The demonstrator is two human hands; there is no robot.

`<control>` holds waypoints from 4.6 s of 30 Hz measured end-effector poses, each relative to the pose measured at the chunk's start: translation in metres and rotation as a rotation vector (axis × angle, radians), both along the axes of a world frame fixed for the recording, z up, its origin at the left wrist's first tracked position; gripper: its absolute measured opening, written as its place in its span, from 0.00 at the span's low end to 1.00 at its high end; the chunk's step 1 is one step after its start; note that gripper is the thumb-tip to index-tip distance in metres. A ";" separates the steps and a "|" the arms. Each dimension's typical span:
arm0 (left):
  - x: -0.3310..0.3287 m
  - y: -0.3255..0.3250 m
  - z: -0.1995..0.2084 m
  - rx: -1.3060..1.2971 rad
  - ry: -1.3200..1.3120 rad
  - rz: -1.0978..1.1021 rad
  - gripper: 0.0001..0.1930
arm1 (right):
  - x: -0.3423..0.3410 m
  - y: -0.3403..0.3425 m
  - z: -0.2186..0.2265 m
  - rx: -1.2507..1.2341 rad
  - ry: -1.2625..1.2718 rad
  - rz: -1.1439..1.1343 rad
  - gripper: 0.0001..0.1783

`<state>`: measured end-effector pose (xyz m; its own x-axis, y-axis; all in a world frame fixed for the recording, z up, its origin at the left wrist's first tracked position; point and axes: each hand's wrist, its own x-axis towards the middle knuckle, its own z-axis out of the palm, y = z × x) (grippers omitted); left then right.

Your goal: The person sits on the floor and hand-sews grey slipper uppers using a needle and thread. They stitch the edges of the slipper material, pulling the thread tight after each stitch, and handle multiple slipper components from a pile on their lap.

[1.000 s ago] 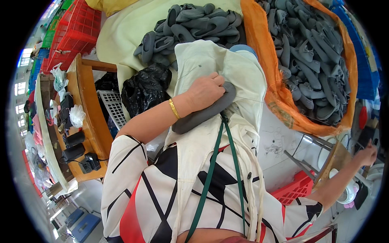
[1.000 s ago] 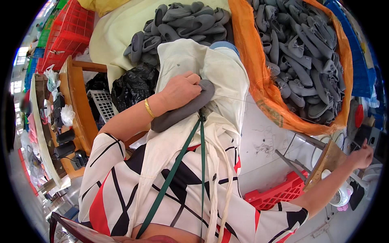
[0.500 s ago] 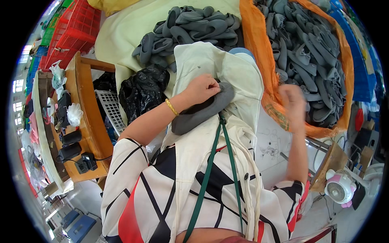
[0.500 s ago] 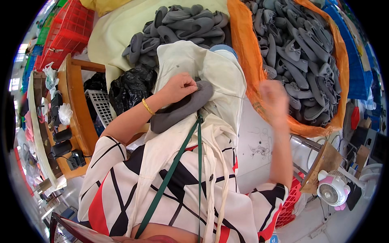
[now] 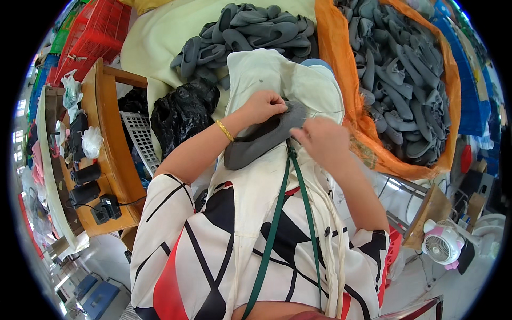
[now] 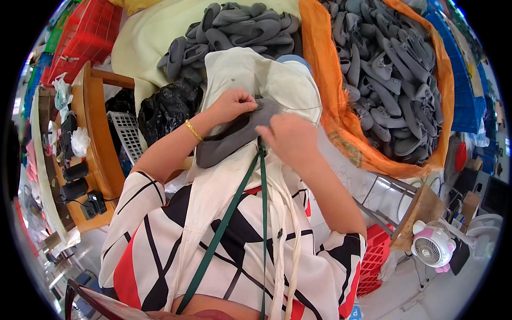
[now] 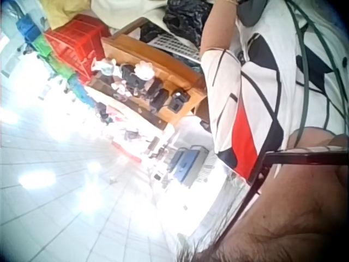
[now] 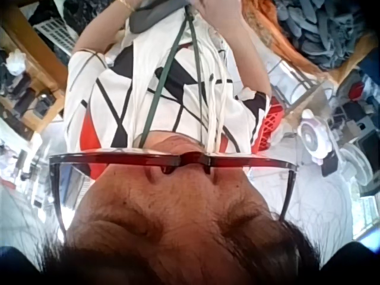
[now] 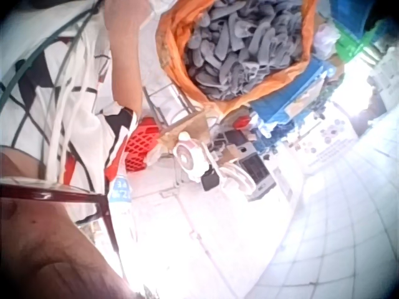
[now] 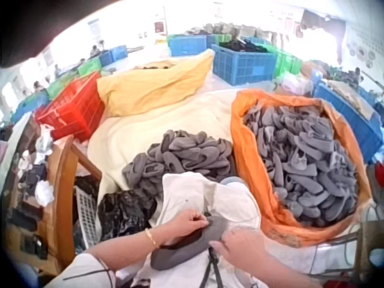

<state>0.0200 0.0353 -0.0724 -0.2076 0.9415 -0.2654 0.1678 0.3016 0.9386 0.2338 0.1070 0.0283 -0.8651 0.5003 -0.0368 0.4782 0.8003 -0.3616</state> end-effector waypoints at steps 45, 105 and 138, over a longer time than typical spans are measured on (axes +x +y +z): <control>0.006 0.008 0.001 -0.180 -0.557 0.155 0.05 | -0.006 0.010 -0.036 -0.228 0.146 0.001 0.14; 0.058 -0.020 0.094 -0.175 -0.345 0.080 0.09 | 0.053 0.023 -0.044 -0.802 0.451 -0.223 0.26; 0.007 0.020 0.031 0.030 0.424 -0.041 0.06 | 0.079 0.102 -0.085 -1.076 0.962 -0.872 0.10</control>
<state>0.0266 0.0552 -0.0419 -0.2549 0.9573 -0.1365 0.5522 0.2600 0.7922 0.3127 0.2090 -0.0564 -0.2732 0.9084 -0.3164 -0.0901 -0.3516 -0.9318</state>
